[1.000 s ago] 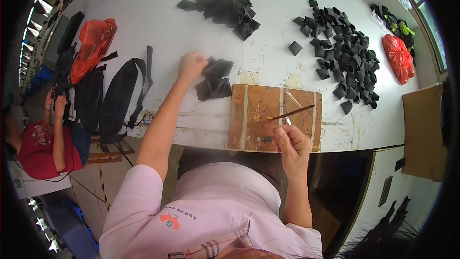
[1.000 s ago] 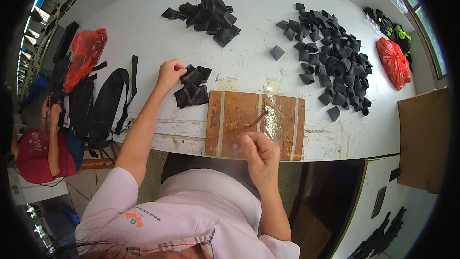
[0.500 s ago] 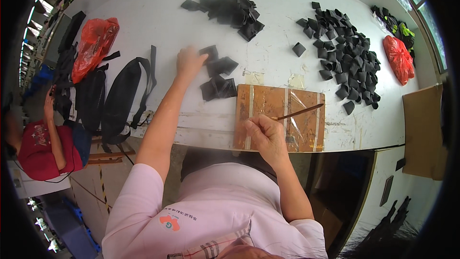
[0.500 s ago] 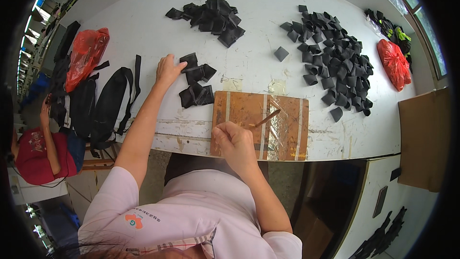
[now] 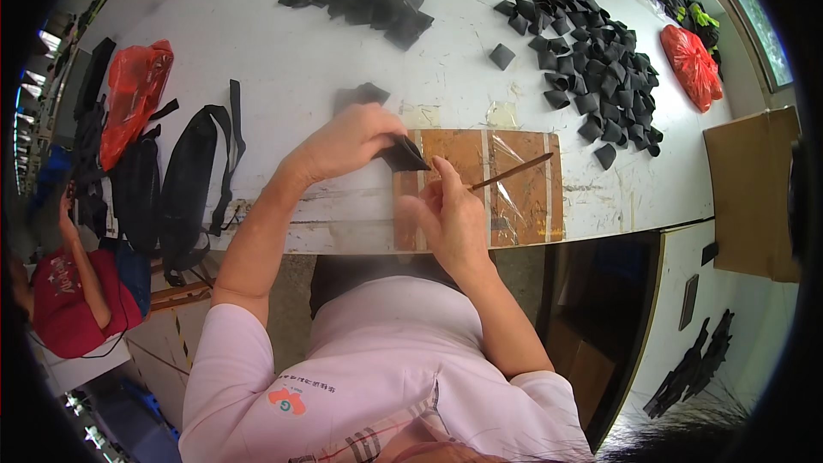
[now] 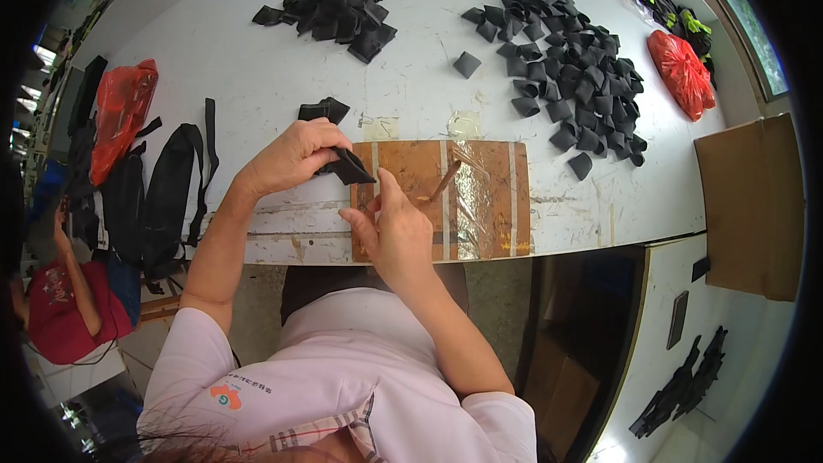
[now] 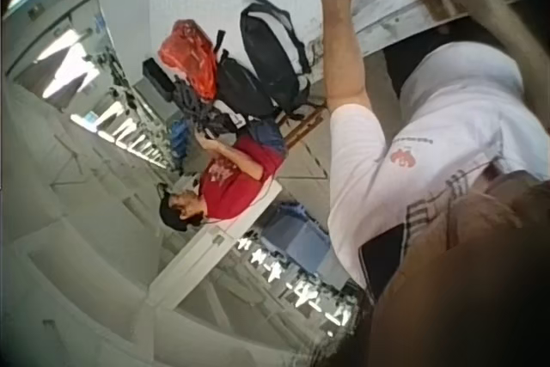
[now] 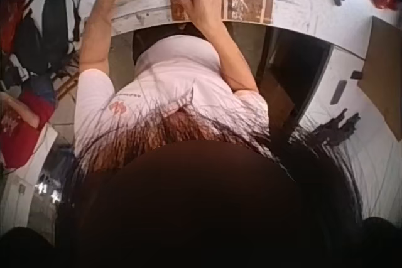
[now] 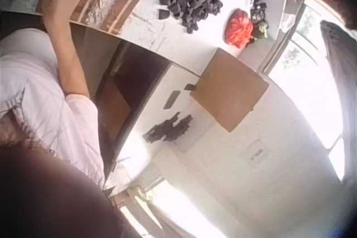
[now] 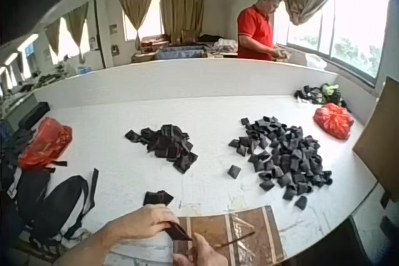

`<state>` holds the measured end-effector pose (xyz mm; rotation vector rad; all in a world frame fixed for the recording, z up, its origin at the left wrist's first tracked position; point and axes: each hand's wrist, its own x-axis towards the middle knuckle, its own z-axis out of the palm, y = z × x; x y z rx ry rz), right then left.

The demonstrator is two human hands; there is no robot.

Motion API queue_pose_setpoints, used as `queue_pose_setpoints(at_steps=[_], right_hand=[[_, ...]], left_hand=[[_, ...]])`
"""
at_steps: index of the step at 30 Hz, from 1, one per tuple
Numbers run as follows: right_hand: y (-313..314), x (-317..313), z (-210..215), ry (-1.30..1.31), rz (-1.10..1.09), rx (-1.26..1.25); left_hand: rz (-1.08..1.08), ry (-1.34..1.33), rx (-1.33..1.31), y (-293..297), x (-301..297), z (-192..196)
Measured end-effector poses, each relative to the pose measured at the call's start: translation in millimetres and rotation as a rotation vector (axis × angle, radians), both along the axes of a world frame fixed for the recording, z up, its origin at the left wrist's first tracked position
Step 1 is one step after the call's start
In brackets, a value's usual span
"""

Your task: Applying adhesive and assembling small black foam pieces at a factory workbench.

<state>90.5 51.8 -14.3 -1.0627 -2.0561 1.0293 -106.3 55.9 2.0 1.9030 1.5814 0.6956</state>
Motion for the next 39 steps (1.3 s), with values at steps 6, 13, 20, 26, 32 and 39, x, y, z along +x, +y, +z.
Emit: queue_pose_setpoints(at_steps=[6, 13, 20, 26, 32, 39], right_hand=[[4.8, -7.4, -22.8, -0.175, -0.139, 0.273], [-0.8, -3.5, -32.1, -0.310, -0.082, 0.539], [0.3, 0.3, -29.7, -0.400, -0.010, 0.466], [4.7, 3.8, -3.2, 0.192, -0.085, -0.013], [1.0, 5.1, 0.5, 0.231, -0.126, 0.223], [-4.0, 18.3, -9.2, 0.426, -0.280, -0.443]], left_hand=[[0.516, 0.043, 0.481, -18.5, 44.4, -30.5], [0.690, -0.724, -0.070, -36.8, 82.0, -33.3], [0.662, -0.806, -0.151, -34.6, 73.4, -45.0], [0.527, -0.794, 0.015, -44.4, 76.3, -31.0], [0.599, -0.410, 0.191, -52.5, 104.1, -23.2], [0.567, -1.727, -0.352, -51.4, 92.8, -8.2]])
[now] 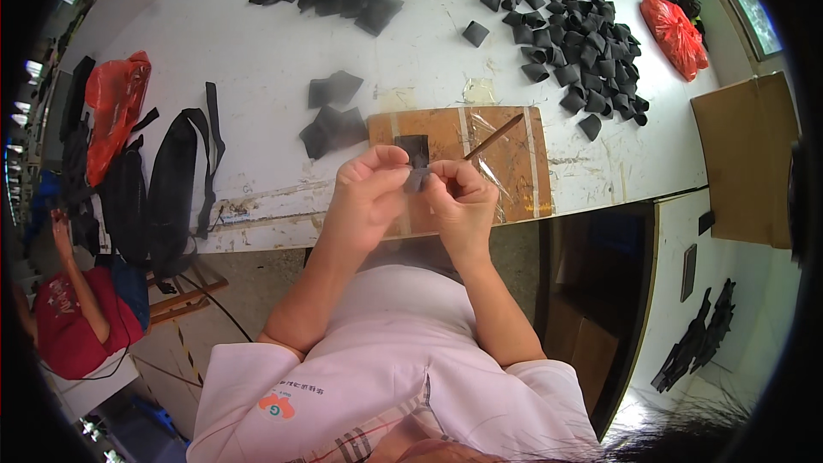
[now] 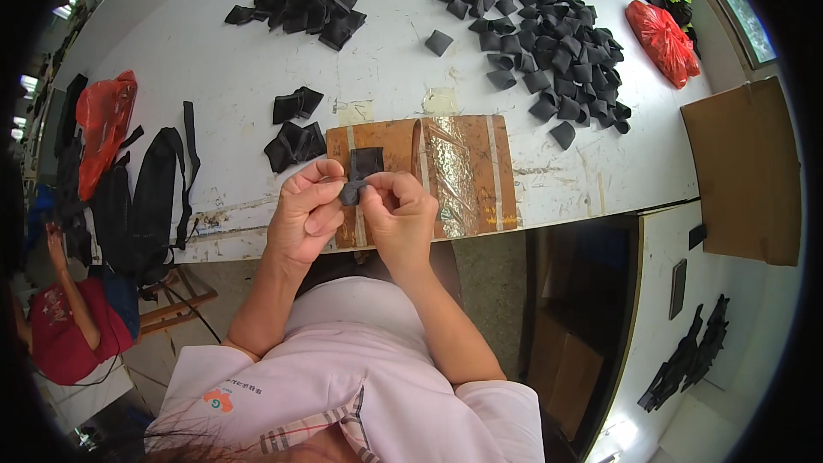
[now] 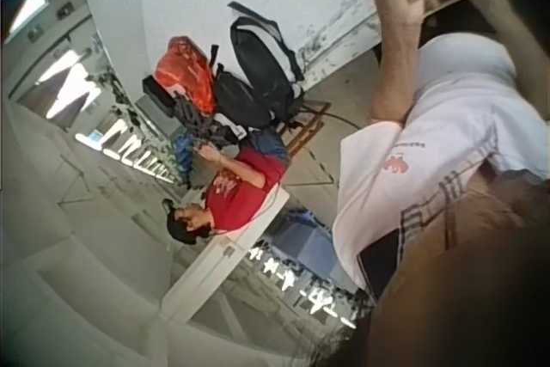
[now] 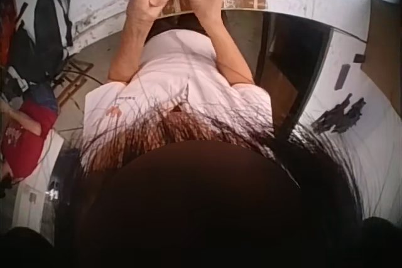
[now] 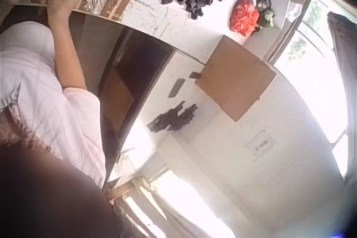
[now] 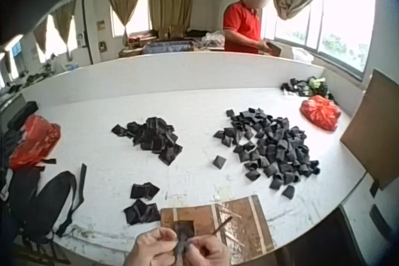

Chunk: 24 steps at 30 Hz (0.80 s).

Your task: Applying adhesive and assembling small black foam pieces at a factory workbench.

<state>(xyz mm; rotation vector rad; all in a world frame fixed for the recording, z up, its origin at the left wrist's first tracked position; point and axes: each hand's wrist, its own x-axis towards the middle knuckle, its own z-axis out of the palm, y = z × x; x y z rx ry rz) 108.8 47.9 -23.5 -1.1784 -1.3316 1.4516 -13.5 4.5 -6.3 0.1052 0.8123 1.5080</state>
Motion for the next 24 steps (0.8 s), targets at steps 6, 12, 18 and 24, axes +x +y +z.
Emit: queue_pose_setpoints(at_steps=[6, 12, 18, 24], right_hand=[[-0.2, 18.6, 9.7, 0.968, 0.329, -0.692], [17.7, 37.5, 69.3, 0.434, 0.305, -0.293], [75.5, 41.0, 89.1, 0.297, 0.422, -0.106], [76.9, 47.0, 57.4, 0.181, 0.435, -0.041]], left_hand=[[-0.003, 0.882, 0.077, -5.0, 19.2, 12.0], [-0.316, -0.352, 0.300, 20.2, 8.5, 35.0], [-0.336, -0.375, 0.301, 49.4, 15.2, 63.6], [0.024, 0.636, 0.403, 52.0, 33.6, 56.7]])
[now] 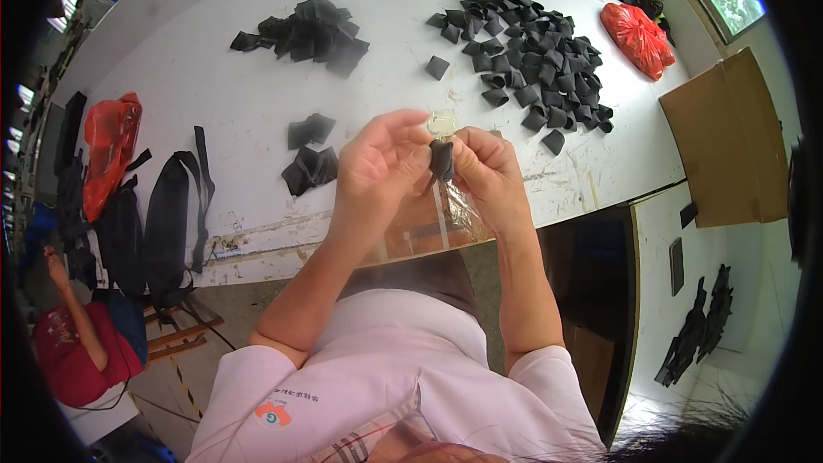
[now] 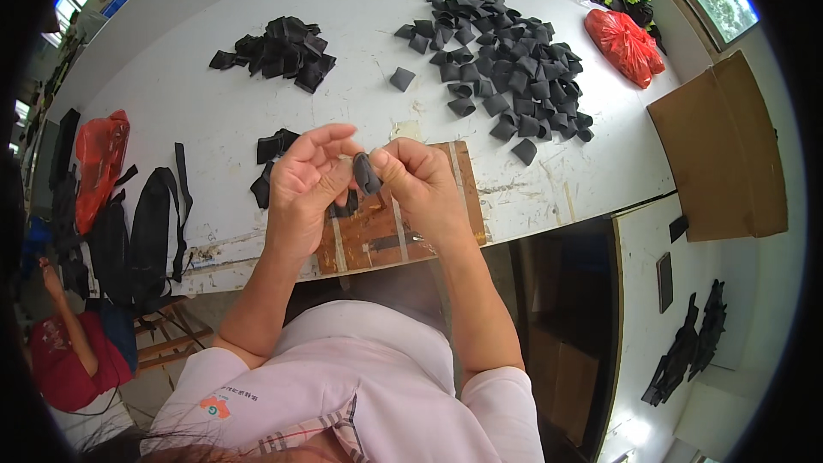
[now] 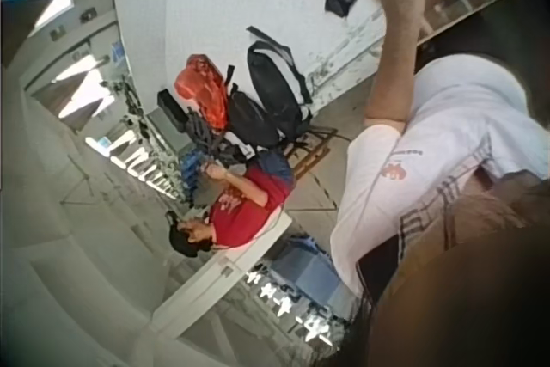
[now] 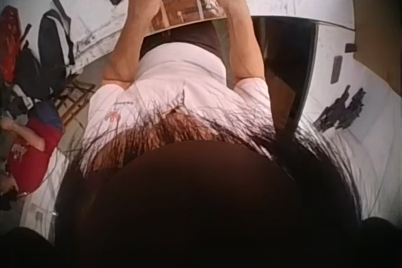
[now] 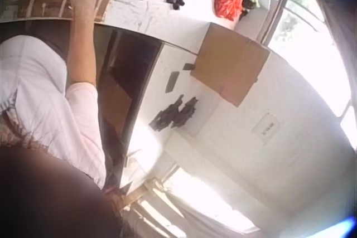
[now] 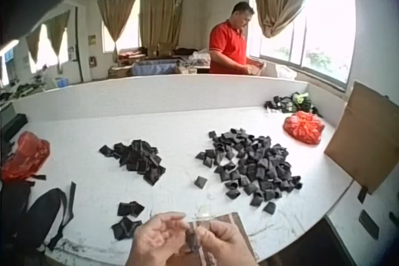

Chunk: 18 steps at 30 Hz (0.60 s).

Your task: Applying adhesive and assembling small black foam pieces at a factory workbench.

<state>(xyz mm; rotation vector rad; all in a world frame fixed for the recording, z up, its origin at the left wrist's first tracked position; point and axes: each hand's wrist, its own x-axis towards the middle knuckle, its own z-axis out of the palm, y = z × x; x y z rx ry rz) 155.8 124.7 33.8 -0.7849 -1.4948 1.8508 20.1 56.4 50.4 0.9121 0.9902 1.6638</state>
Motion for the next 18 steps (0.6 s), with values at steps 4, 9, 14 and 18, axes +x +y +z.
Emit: queue_pose_setpoints(at_steps=[4, 9, 14, 18], right_hand=[[-19.4, -1.6, 3.4, -0.094, -0.398, 0.413], [-30.6, -10.8, 17.1, -0.140, -0.442, 0.861], [-30.4, -13.7, 23.3, -0.131, -0.536, 0.953], [-31.9, -10.7, 24.7, -0.203, -0.492, 1.011]], left_hand=[[0.027, 0.560, 0.305, 11.9, -8.0, 11.2], [-0.024, 0.189, 0.216, 6.1, -2.6, 3.4], [-0.021, -0.514, 0.116, 1.0, 0.5, -0.8], [0.068, -0.467, 0.102, -4.4, 6.0, -0.5]])
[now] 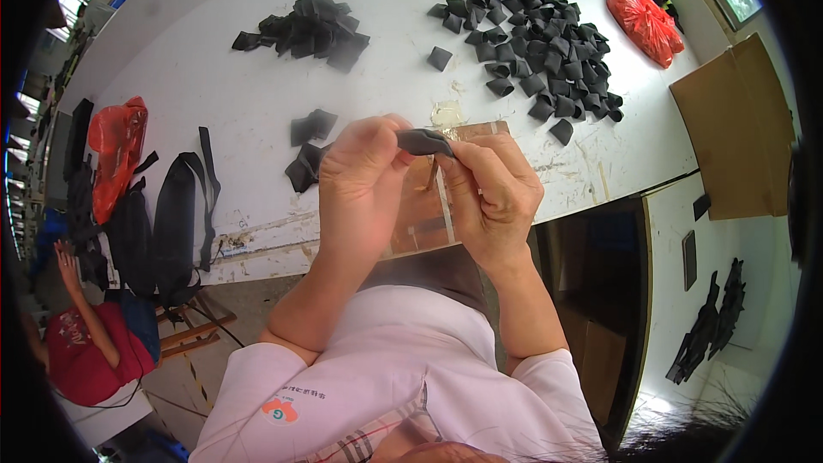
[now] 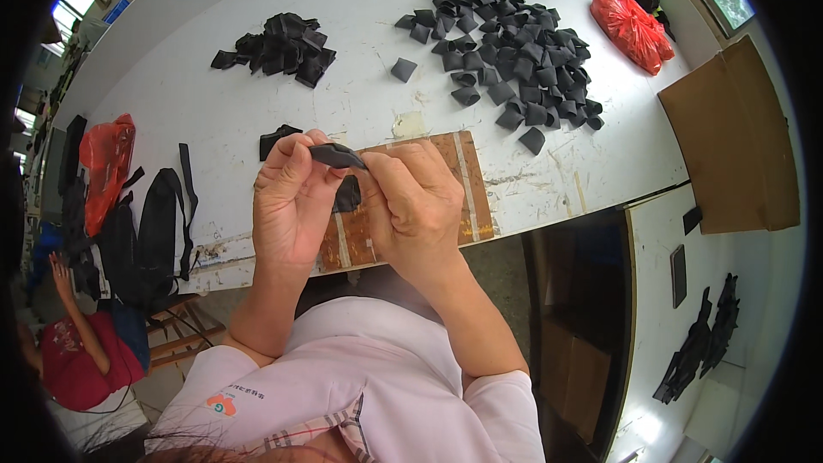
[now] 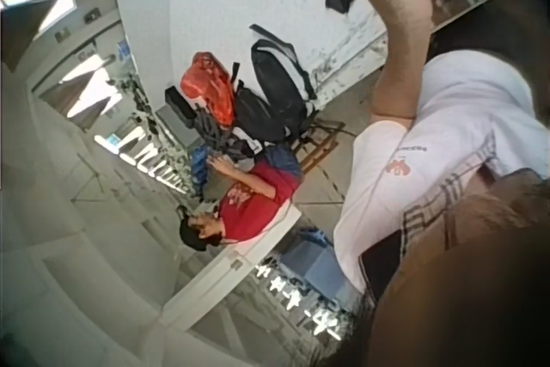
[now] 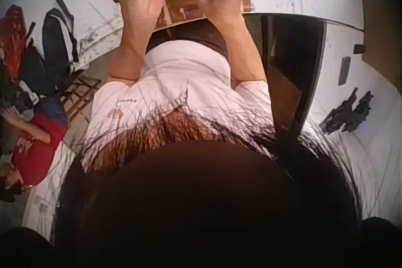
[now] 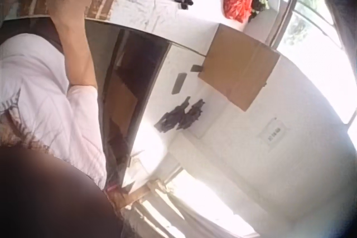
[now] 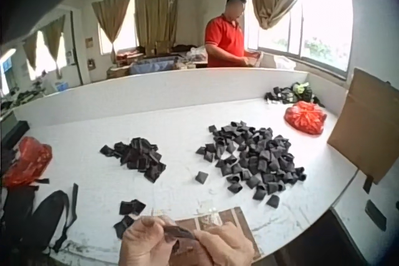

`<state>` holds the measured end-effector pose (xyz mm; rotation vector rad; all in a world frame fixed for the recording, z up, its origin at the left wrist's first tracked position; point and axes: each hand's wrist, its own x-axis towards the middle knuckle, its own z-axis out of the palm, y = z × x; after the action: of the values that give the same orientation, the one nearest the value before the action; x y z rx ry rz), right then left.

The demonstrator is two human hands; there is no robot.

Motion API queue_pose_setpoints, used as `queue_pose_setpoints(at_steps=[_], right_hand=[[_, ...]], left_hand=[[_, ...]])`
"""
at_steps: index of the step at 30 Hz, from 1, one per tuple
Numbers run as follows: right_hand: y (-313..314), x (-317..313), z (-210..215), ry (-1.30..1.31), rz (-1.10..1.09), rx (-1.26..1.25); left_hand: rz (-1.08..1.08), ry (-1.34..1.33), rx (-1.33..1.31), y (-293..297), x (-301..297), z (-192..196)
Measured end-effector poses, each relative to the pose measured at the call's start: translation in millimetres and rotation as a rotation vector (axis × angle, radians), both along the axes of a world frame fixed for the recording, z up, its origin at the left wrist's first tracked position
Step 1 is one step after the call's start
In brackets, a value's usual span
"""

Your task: Applying adhesive and assembling small black foam pieces at a factory workbench.

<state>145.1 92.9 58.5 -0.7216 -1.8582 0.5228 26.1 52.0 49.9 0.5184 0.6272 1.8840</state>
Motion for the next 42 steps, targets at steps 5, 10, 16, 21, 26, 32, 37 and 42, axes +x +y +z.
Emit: queue_pose_setpoints(at_steps=[5, 10, 16, 21, 26, 32, 37, 42], right_hand=[[6.2, 2.9, -19.9, -0.021, -0.013, 0.153], [-1.1, 2.4, -3.1, -0.171, -0.028, 0.032], [27.2, 16.9, 34.8, 0.273, 0.105, -0.523], [17.2, 24.9, -10.5, 0.263, -0.180, -0.686], [-41.5, 7.0, -63.7, -0.306, 0.059, -0.600], [-41.4, -12.1, -72.8, 0.475, 0.312, -1.198], [-31.6, -3.9, -64.1, 0.771, 0.508, -1.548], [-30.2, -0.8, -70.9, 0.767, 0.557, -1.595]], left_hand=[[-0.088, 0.107, 0.051, 1.3, -2.8, -5.2], [-0.149, 0.675, -0.187, 5.5, -17.8, -2.1], [0.075, 1.037, -0.311, 10.2, -31.1, -39.0], [0.369, 1.834, -0.608, -5.3, -46.8, -124.0], [0.145, 1.654, -0.580, -5.2, -55.0, -115.8], [-0.294, 0.601, -0.451, -25.3, -40.3, -49.7], [-0.497, -0.062, -0.464, -32.3, -38.6, -50.7], [-0.472, 0.065, -0.514, -32.9, -35.5, -49.2]])
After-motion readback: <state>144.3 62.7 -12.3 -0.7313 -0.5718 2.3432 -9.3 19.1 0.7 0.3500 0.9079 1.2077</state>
